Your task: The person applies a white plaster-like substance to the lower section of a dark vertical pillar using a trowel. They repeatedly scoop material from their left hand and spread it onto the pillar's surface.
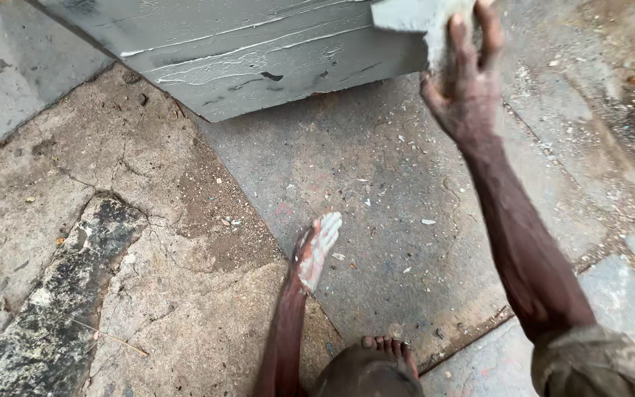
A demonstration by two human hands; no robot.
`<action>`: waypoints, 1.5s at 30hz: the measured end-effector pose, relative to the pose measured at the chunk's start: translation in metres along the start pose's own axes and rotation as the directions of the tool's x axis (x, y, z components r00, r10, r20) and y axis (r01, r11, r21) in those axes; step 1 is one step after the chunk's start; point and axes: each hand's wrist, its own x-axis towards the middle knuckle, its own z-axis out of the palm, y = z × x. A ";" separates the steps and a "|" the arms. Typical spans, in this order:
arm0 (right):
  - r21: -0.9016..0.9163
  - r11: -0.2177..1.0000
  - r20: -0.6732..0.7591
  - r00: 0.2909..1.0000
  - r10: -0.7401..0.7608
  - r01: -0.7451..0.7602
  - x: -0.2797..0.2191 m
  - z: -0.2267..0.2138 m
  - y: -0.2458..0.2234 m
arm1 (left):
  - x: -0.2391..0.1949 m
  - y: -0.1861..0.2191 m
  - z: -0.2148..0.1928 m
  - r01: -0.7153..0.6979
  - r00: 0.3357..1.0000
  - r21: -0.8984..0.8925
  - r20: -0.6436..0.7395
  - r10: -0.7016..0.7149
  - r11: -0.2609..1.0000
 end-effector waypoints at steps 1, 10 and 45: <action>0.033 0.999 -0.044 0.999 -0.021 0.022 -0.012 0.022 0.007 | -0.003 -0.003 0.000 0.010 1.000 -0.028 -0.005 -0.010 1.000; 0.229 0.824 0.320 0.839 0.439 -0.519 -0.122 0.029 -0.025 | -0.006 -0.013 -0.009 0.037 0.999 -0.075 -0.006 -0.037 0.996; 0.908 -0.084 0.261 0.397 0.880 -0.412 0.026 0.157 -0.314 | -0.026 0.007 -0.111 -0.209 0.971 -0.418 -0.195 0.137 0.884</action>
